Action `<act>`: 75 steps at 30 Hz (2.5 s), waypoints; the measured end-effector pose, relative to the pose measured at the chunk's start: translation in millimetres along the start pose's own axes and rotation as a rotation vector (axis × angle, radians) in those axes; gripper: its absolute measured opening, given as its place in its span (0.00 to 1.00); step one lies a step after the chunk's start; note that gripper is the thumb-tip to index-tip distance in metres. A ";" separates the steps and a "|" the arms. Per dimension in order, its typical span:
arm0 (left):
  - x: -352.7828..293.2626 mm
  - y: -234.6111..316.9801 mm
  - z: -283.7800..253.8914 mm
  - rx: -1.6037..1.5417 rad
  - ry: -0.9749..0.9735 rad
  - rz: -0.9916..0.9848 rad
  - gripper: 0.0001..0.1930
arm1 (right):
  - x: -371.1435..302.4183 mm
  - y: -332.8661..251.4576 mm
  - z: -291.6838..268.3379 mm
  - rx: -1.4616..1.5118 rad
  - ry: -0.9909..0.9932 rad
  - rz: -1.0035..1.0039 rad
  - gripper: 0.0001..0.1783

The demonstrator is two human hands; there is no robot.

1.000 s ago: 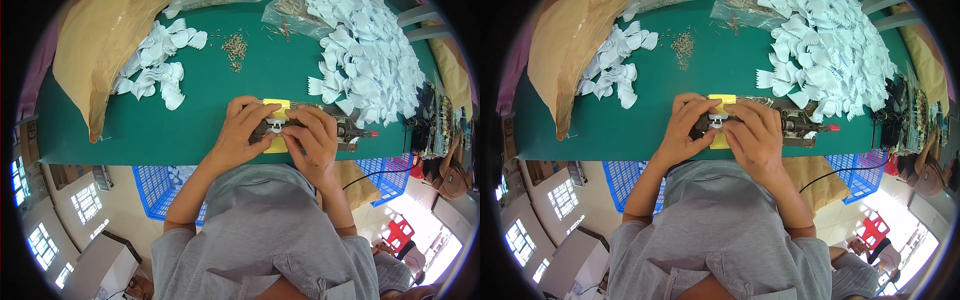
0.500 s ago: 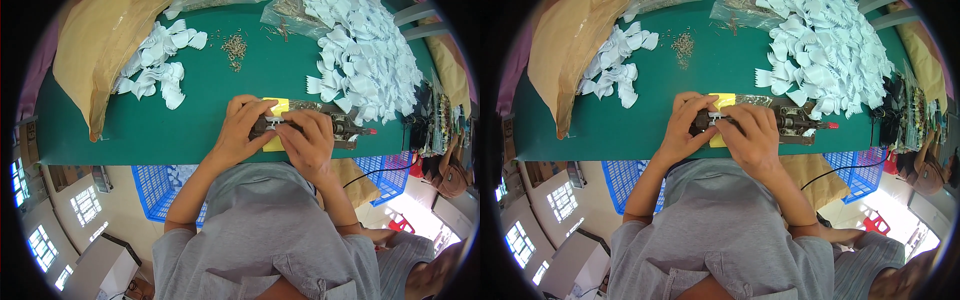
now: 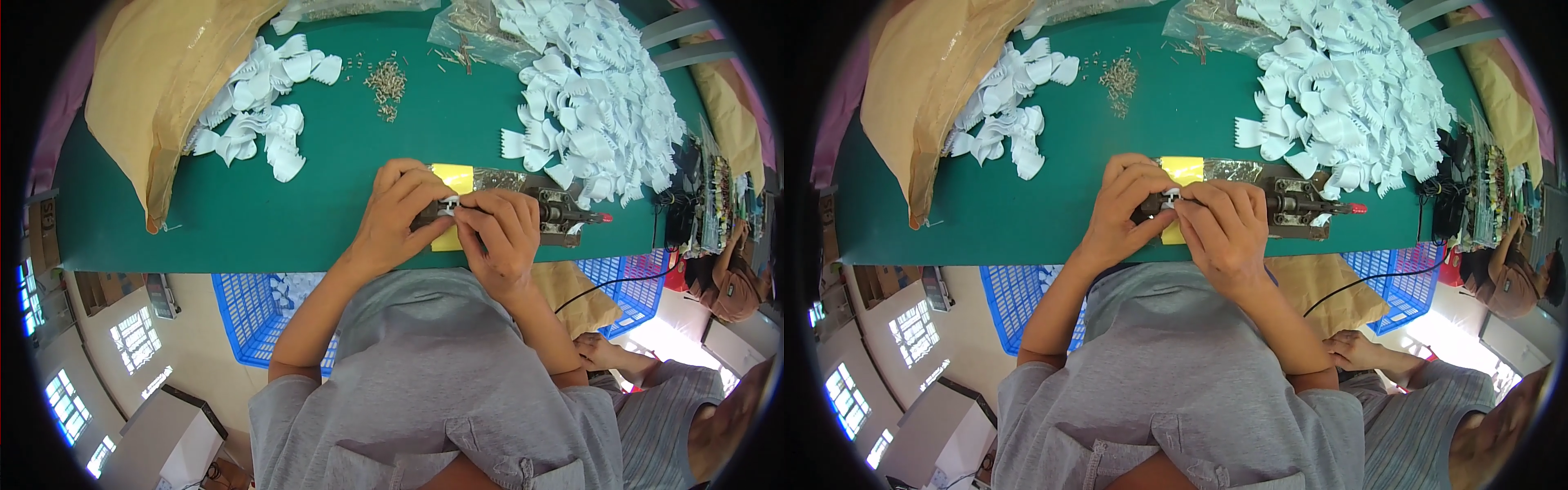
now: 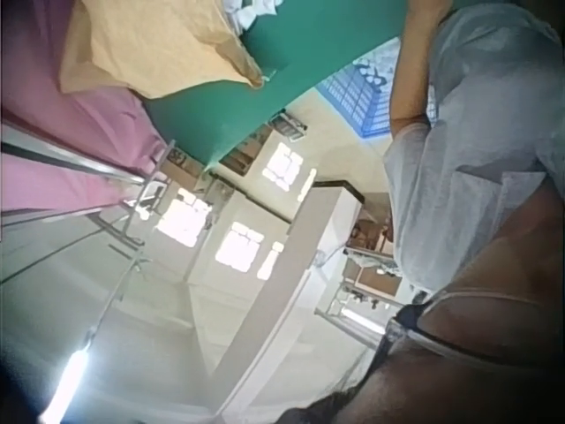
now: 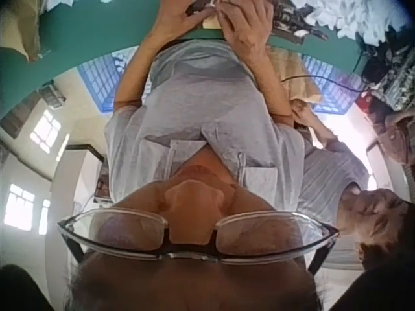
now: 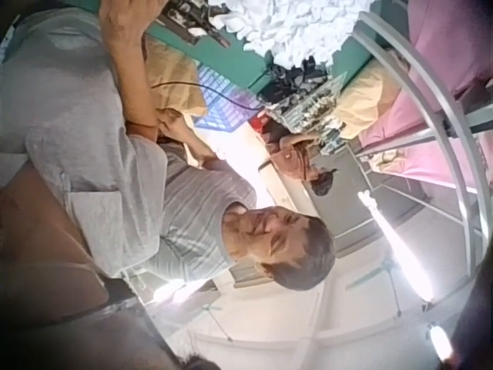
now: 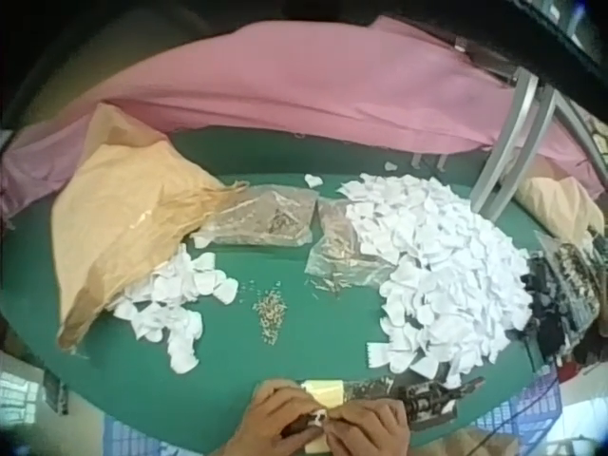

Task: The person positions a white plastic piece and a metal pin into a machine and presses a lever to join them. They then remove the assembled hair clip and place it into a blue crate, repeating the process.

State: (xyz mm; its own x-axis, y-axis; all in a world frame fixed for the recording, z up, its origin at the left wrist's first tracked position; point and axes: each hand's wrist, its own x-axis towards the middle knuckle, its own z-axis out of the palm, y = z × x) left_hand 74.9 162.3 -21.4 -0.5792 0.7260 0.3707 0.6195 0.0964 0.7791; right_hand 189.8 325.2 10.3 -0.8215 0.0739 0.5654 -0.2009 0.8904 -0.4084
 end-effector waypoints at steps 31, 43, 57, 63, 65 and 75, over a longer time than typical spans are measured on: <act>-1.3 6.3 -0.2 0.007 0.012 -0.034 0.16 | 132.6 69.2 -1.0 0.457 -0.603 0.328 0.10; -4.6 4.9 3.7 0.027 0.010 -0.030 0.18 | 17.9 12.0 -30.0 0.235 -0.197 0.243 0.08; -4.2 1.8 3.9 -0.012 -0.003 -0.067 0.17 | 11.1 10.9 -23.2 0.153 -0.156 0.191 0.10; -5.3 3.7 3.0 -0.015 -0.023 -0.074 0.18 | 9.1 9.3 -24.8 0.124 -0.154 0.158 0.12; -5.0 4.5 1.9 -0.022 -0.031 -0.078 0.18 | 11.7 8.3 -29.8 0.050 -0.209 0.119 0.14; -4.6 4.7 2.0 -0.025 0.003 -0.083 0.18 | 127.3 106.7 -17.2 0.057 -0.272 0.299 0.11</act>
State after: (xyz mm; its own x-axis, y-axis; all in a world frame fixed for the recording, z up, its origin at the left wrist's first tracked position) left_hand 81.5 160.7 -20.4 -0.6299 0.7140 0.3058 0.5558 0.1393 0.8196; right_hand 72.9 437.3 51.0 -0.9578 0.1974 0.2089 0.0449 0.8207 -0.5697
